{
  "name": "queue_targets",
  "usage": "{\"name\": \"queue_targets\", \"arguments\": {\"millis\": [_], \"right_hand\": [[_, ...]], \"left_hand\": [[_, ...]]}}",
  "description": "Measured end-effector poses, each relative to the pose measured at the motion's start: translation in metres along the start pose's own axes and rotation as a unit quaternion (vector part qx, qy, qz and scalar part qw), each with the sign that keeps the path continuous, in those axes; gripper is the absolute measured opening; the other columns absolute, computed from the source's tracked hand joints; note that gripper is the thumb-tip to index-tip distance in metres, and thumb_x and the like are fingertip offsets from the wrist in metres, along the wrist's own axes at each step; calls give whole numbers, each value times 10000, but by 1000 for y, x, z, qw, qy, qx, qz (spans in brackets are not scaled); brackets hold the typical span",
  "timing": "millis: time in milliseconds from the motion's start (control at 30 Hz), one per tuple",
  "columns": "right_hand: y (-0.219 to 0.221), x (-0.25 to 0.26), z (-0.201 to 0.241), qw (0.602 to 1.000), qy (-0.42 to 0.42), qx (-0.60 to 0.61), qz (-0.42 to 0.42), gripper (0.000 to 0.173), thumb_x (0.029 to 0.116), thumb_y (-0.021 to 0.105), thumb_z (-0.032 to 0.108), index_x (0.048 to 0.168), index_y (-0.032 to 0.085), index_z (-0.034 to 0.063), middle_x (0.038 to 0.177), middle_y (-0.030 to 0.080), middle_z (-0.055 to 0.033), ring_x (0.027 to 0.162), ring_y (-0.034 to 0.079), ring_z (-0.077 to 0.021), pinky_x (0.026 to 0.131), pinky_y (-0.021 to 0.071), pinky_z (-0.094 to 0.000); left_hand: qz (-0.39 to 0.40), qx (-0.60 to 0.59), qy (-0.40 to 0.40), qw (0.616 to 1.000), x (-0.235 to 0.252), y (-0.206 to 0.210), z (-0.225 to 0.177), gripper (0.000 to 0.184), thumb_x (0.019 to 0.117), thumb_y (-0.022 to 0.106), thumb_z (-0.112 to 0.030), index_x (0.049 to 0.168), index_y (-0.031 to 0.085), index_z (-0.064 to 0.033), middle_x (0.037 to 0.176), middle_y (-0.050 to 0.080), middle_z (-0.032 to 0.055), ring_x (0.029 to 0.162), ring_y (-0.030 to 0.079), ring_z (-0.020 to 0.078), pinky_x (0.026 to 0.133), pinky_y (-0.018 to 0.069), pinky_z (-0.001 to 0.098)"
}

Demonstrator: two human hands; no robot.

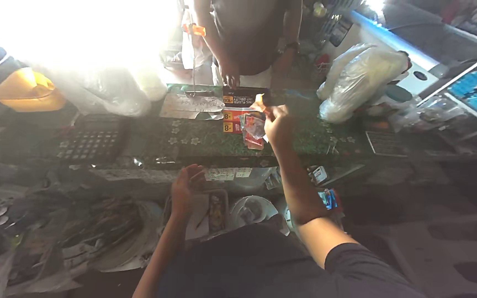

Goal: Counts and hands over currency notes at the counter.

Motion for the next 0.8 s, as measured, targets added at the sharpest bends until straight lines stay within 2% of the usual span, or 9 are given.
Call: {"name": "queue_targets", "arguments": {"millis": [100,167,233,300,400,433,533,667,800], "right_hand": [[-10,-52,32,984,-73,162,29,219,906,734,103,1121,761,68,1087,709,-133,921,700,-226,821,606,-425],[-7,-90,49,943,-68,312,89,207,848,790,55,1053,764,45,1030,728,-82,826,697,-131,754,621,-327],[11,-123,51,883,22,432,183,201,827,782,-12,1025,748,1,967,732,-67,797,695,-103,745,621,-297],[29,-149,46,818,135,500,251,174,860,747,-28,1034,739,-30,897,750,-77,801,707,-98,772,613,-290],[43,-174,29,747,246,546,288,187,898,729,-4,1079,732,-47,926,753,-113,849,721,-136,819,616,-315],[43,-179,23,738,265,552,284,196,899,732,1,1089,729,-46,935,752,-118,855,721,-145,822,617,-323],[36,-193,6,729,311,552,260,232,895,753,11,1119,717,-36,955,750,-128,859,721,-166,819,615,-340],[21,-209,-12,747,357,518,215,208,912,743,11,1113,701,-26,942,742,-111,842,713,-151,803,608,-320],[2,-223,-25,756,392,498,163,193,924,735,22,1108,695,-22,928,734,-111,822,708,-157,787,607,-328]], "left_hand": [[17,6,13,1000,-4,-1,-3,394,1118,323,-204,1298,587,27,1193,717,140,1058,716,230,917,591,382],[51,13,28,998,-7,4,-3,377,1107,348,-208,1293,587,17,1184,721,120,1050,715,214,907,594,370],[92,17,40,995,-10,15,0,421,1105,331,-242,1316,574,28,1194,711,120,1049,710,212,900,597,377],[117,40,42,991,-16,28,0,504,1109,287,-331,1329,557,34,1163,708,94,1011,709,173,875,604,353],[165,50,28,985,-23,45,3,645,1098,225,-488,1310,554,25,1131,722,57,1024,697,131,907,588,340],[177,44,23,983,-24,50,6,616,1104,243,-472,1262,589,13,1080,732,42,997,700,118,900,591,330],[188,39,-3,981,-24,64,16,370,1110,367,-216,1060,675,-18,889,737,15,830,708,94,797,609,294],[230,72,-25,970,-24,83,27,314,1093,461,-191,1046,706,0,872,735,53,806,710,121,769,611,312],[274,86,-23,958,-28,100,30,240,1058,518,-135,1001,714,-10,824,722,31,748,689,102,713,594,290]]}}
Point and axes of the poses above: each hand's wrist, its own x-axis towards the middle knuckle, its own y-axis out of the palm, z = x × y, the point moved 6 cm from there along x, towards the middle knuckle
